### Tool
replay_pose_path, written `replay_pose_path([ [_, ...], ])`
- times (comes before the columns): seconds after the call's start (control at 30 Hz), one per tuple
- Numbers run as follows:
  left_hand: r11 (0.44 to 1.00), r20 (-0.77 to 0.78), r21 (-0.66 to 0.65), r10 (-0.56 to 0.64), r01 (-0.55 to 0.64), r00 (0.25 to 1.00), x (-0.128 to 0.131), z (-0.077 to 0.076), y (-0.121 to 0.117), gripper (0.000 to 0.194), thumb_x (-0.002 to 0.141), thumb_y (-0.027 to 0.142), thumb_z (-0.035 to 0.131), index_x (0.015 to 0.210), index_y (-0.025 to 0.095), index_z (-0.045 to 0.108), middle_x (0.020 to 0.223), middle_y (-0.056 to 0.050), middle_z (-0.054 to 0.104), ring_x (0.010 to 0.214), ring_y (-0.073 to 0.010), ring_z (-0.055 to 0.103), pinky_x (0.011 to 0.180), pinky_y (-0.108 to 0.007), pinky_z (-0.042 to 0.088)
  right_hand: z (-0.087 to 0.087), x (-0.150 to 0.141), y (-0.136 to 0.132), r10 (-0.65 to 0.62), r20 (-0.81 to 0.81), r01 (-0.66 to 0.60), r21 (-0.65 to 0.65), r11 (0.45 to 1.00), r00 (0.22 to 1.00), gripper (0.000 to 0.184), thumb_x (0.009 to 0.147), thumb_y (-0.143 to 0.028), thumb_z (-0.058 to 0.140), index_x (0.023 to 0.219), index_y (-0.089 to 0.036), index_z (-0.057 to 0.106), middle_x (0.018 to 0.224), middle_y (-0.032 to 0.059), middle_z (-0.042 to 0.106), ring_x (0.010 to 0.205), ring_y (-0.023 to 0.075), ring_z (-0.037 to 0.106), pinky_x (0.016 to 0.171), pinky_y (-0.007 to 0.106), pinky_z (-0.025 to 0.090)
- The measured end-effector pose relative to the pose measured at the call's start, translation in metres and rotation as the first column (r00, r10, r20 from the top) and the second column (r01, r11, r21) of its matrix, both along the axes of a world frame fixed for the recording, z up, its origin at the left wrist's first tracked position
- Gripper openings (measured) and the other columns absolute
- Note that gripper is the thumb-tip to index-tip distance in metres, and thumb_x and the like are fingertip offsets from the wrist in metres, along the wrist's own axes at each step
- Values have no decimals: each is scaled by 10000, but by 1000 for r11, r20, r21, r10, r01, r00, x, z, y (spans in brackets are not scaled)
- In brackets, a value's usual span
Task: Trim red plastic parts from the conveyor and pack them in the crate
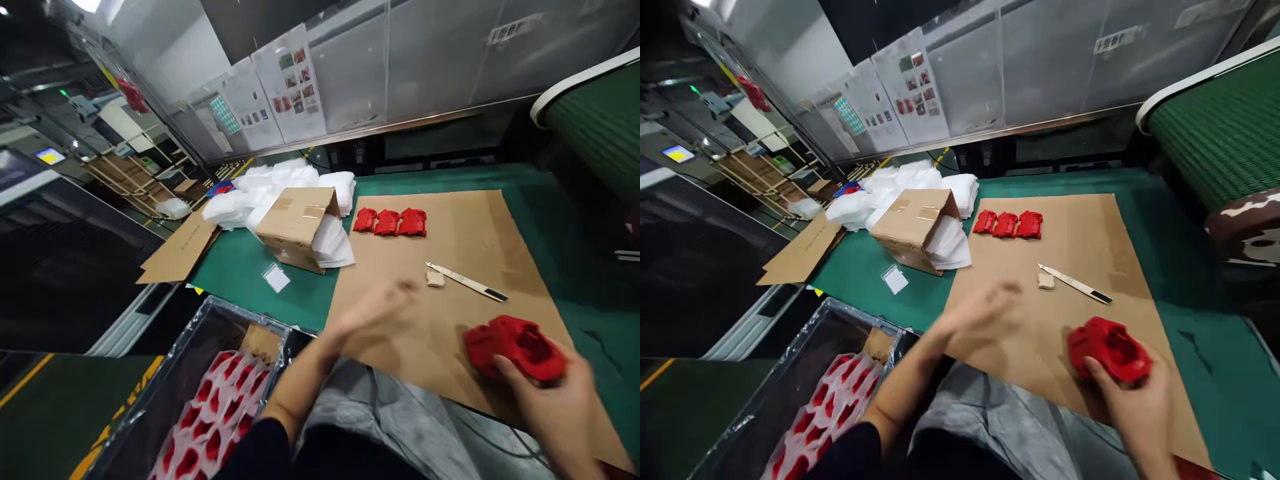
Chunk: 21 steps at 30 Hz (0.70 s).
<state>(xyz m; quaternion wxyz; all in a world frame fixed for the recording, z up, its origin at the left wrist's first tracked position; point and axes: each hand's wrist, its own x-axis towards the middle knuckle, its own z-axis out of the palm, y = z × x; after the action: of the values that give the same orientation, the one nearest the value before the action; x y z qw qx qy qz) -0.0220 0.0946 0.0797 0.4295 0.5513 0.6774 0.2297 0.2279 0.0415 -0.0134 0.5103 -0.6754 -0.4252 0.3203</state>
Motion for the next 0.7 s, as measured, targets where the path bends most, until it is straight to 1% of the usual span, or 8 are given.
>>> replay_pose_path([
  [0.07, 974, -159, 144, 198, -175, 967, -27, 9, 42, 338, 952, 284, 493, 1253, 174, 599, 1364, -143, 582, 1305, -307, 498, 1100, -460, 397, 8, -24, -1, -52, -94, 50, -17, 999, 994, 870, 462, -740, 763, 1100, -210, 499, 1079, 137, 569, 1045, 382, 583, 941, 568, 443],
  [0.17, 883, -288, 306, 443, -357, 849, -61, 5, 85, 472, 930, 232, 505, 1373, 68, 479, 1534, -234, 372, 1475, -367, 233, 1193, -524, 189, 5, -38, -8, -32, 2, 32, 49, 998, 999, 911, 484, -758, 746, 1131, -177, 475, 1101, 129, 557, 1033, 355, 577, 914, 520, 457],
  [0.23, 833, -324, 368, 531, -413, 783, -72, -3, 98, 605, 888, 244, 580, 1414, 5, 401, 1577, -278, 247, 1490, -398, 159, 1200, -535, 135, -1, -37, -12, -4, 60, 0, 69, 998, 998, 881, 517, -735, 755, 1145, -182, 477, 1111, 122, 569, 1012, 325, 585, 873, 460, 475],
  [0.33, 780, -312, 427, 602, -457, 735, -75, -9, 104, 640, 898, 265, 551, 1434, -26, 355, 1561, -297, 268, 1473, -395, 224, 1199, -526, 151, -10, -32, -15, 35, 78, -42, 99, 994, 996, 828, 581, -689, 756, 1182, -194, 473, 1144, 114, 576, 1017, 299, 590, 843, 404, 483],
  [0.43, 730, -229, 495, 633, -471, 740, -69, -5, 93, 555, 934, 213, 429, 1441, -4, 368, 1551, -258, 328, 1477, -340, 253, 1219, -503, 135, -14, -31, -14, 55, 97, -69, 148, 987, 994, 793, 624, -659, 748, 1207, -200, 468, 1157, 108, 566, 1026, 291, 583, 847, 394, 476],
  [0.53, 716, -92, 554, 560, -425, 823, -53, 1, 61, 504, 907, 92, 346, 1384, 125, 504, 1503, -115, 471, 1449, -221, 348, 1242, -426, 156, -17, -32, -11, 44, 117, -66, 183, 981, 992, 786, 635, -667, 738, 1208, -199, 471, 1135, 103, 564, 1003, 284, 582, 854, 399, 473],
  [0.63, 728, 91, 544, 443, -417, 892, -29, -4, 17, 439, 877, 107, 394, 1197, 211, 674, 1303, -52, 667, 1276, -196, 567, 1181, -391, 336, -16, -35, -10, 10, 137, -36, 189, 981, 991, 780, 632, -683, 736, 1187, -195, 486, 1146, 112, 570, 1027, 296, 590, 878, 422, 482],
  [0.7, 757, 274, 454, 383, -470, 882, -14, -11, -8, 328, 860, 216, 496, 1094, 201, 725, 1153, -76, 741, 1115, -227, 673, 1047, -391, 488, -9, -38, -13, 30, 181, -72, 232, 970, 983, 738, 648, -652, 750, 1176, -202, 497, 1150, 114, 595, 1035, 298, 611, 872, 430, 508],
])
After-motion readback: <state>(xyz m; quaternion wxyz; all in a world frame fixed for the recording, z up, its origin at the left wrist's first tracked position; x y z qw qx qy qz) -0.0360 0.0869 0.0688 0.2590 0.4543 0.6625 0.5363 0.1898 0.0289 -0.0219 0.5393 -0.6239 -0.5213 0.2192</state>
